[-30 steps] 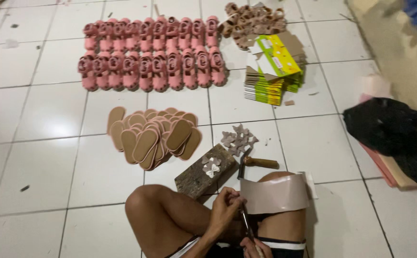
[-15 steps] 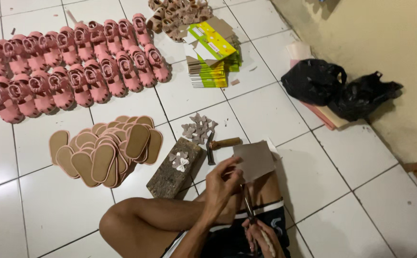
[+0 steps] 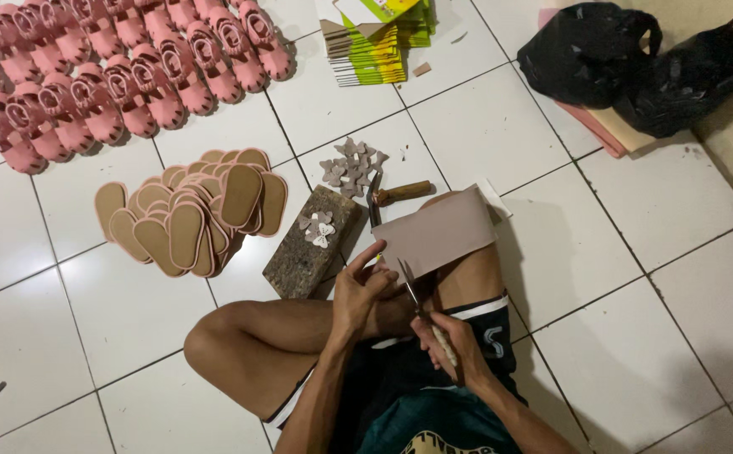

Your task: The person sits on the floor of a sandal workshop and assembles small flower-shaped decorations from cut foam pieces, using scissors to trim the pieces and pressing assembled flowers onto a stone block. Finished pink sandals and stacks of insoles are laid out on the floor around them.

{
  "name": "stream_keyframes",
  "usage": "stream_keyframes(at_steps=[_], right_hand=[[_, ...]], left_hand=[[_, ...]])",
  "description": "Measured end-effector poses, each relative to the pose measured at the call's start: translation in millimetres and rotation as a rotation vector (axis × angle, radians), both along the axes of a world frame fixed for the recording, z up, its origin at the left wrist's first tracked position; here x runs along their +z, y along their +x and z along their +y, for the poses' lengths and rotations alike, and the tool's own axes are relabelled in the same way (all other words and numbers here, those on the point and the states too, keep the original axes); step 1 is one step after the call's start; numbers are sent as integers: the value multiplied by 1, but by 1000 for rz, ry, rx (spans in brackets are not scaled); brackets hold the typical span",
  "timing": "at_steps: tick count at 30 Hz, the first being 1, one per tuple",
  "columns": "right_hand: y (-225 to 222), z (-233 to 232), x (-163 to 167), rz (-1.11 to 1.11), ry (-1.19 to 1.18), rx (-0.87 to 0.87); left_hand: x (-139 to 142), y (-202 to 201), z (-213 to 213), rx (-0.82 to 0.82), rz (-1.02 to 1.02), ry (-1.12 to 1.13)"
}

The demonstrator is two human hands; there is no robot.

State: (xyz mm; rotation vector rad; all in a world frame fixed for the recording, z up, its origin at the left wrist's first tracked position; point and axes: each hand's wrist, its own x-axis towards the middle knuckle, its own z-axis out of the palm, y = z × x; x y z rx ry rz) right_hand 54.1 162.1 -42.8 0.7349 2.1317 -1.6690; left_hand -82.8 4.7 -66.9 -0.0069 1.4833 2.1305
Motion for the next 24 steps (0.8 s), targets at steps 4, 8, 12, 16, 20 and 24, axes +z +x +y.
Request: stream_keyframes(at_steps=[4, 8, 12, 16, 20, 24], right_hand=[[-1, 2, -9, -26, -10, 1], [-1, 6, -11, -41, -38, -6], [-1, 9, -8, -25, -55, -11], [-3, 7, -6, -25, -24, 0], [-3, 4, -6, -1, -38, -21], [-1, 3, -7, 29, -30, -18]], left_hand=[[3, 1, 4, -4, 15, 36], [8, 0, 7, 6, -8, -13], [11, 0, 11, 5, -36, 42], [12, 1, 10, 0, -39, 41], [9, -1, 8, 2, -24, 38], [7, -1, 6, 7, -17, 79]])
